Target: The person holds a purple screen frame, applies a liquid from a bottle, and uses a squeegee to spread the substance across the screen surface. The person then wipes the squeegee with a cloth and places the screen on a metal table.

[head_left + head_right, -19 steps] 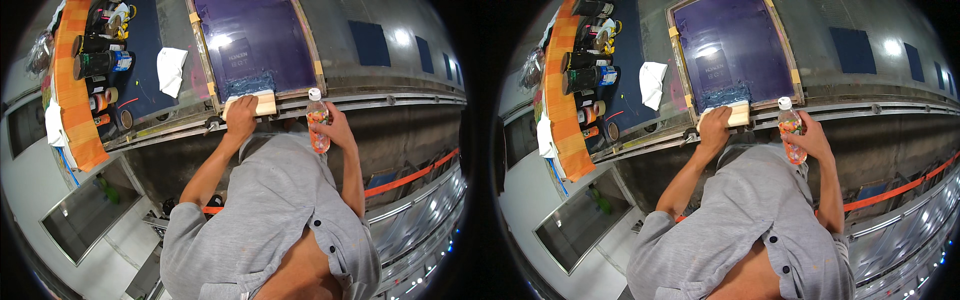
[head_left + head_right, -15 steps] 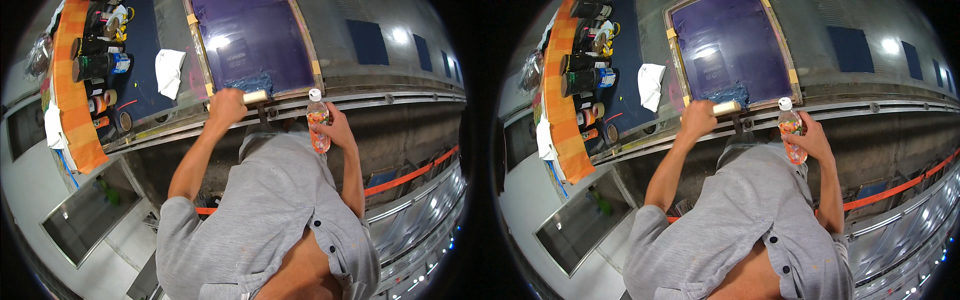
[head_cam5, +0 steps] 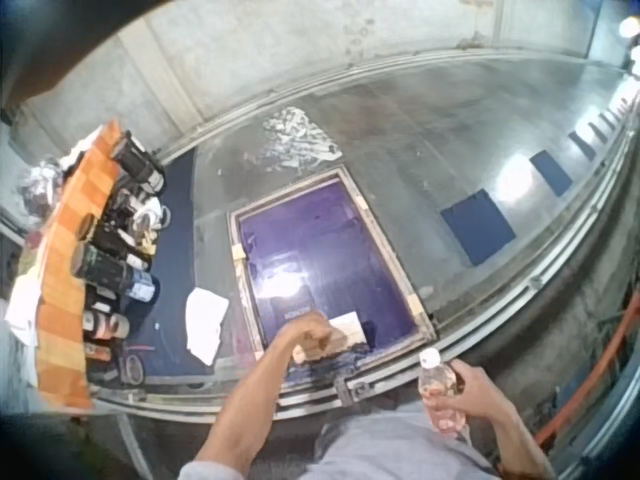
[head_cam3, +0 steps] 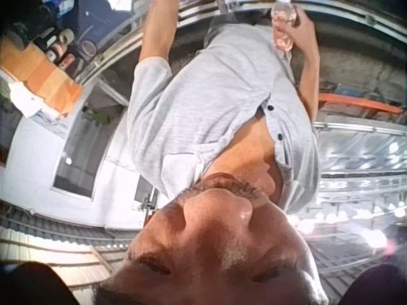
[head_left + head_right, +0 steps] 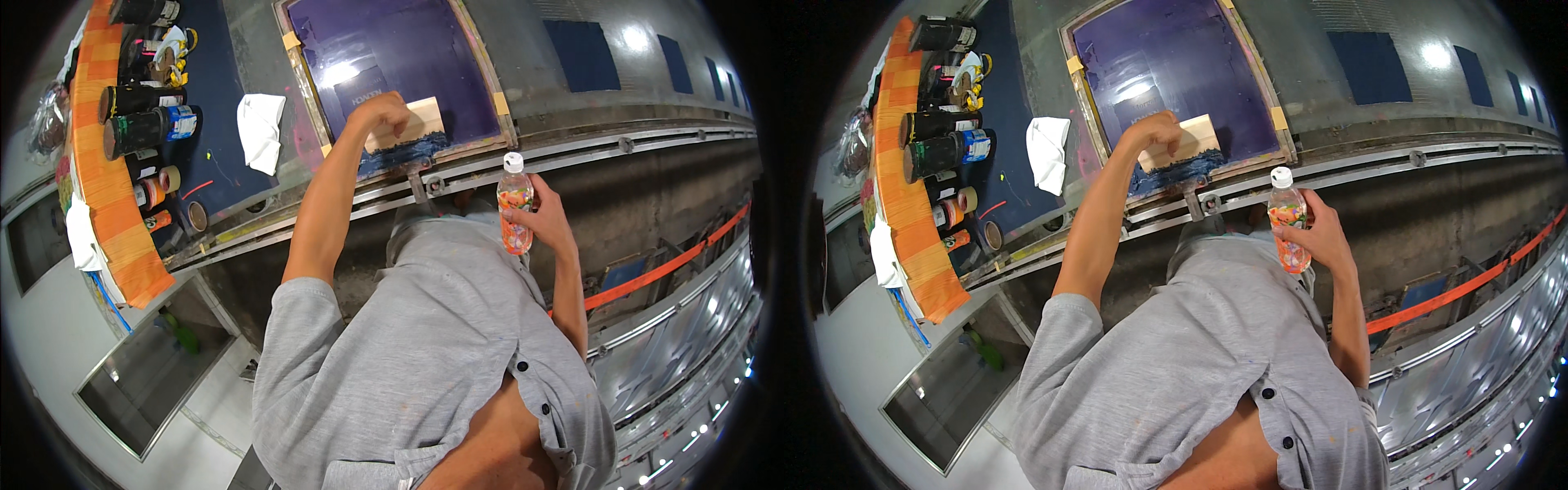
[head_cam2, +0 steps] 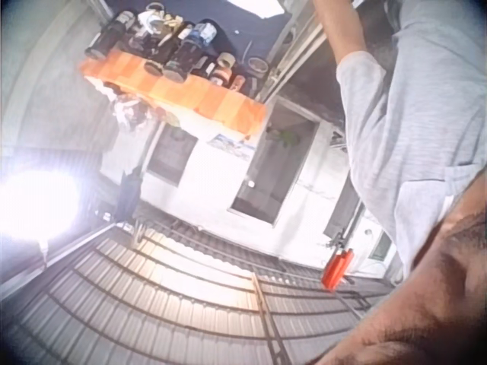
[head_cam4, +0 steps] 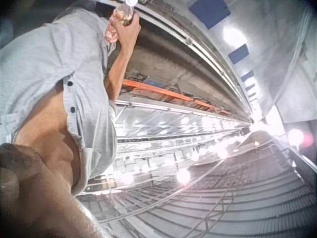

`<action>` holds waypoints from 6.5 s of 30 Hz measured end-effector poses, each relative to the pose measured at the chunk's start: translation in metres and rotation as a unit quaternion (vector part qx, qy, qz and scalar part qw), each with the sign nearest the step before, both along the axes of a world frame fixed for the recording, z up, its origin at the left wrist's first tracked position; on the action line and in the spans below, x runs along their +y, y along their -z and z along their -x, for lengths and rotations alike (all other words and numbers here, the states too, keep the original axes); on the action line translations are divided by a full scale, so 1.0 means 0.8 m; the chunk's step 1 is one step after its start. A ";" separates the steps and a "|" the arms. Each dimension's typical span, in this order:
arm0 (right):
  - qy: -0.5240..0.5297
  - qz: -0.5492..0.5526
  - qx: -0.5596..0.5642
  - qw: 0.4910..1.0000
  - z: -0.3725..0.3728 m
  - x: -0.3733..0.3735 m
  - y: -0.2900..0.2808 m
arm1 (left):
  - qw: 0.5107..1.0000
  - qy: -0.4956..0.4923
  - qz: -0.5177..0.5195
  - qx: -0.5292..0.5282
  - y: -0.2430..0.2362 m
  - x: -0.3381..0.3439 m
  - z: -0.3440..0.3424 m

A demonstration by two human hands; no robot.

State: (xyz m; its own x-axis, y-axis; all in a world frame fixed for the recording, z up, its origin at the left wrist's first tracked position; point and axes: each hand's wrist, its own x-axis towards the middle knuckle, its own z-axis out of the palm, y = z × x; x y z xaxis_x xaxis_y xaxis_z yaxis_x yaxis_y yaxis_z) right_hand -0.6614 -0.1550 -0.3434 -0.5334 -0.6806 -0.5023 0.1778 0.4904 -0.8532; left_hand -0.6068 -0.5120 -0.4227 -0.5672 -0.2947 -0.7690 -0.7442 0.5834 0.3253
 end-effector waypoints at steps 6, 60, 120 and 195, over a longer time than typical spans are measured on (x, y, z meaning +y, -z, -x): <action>-0.007 0.012 0.010 1.000 0.009 -0.006 0.002 | 0.996 0.079 0.024 0.018 -0.048 -0.023 -0.025; 0.047 0.025 0.054 0.997 0.010 -0.003 0.005 | 0.987 0.054 0.131 0.072 -0.040 -0.004 -0.051; 0.063 0.023 0.098 0.993 -0.001 -0.009 0.015 | 1.000 0.002 0.021 -0.016 0.020 -0.007 0.000; 0.092 0.054 0.136 0.985 0.002 -0.029 0.022 | 0.902 0.058 0.245 0.351 -0.044 0.146 -0.156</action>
State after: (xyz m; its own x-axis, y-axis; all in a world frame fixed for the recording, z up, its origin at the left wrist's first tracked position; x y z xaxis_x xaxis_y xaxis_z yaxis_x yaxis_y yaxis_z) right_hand -0.6632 -0.1778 -0.3611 -0.7579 -0.6009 -0.2540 0.0133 0.3750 -0.9269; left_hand -0.4822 -0.3956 -0.3874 -0.9128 -0.4084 -0.0016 -0.3794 0.8464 0.3737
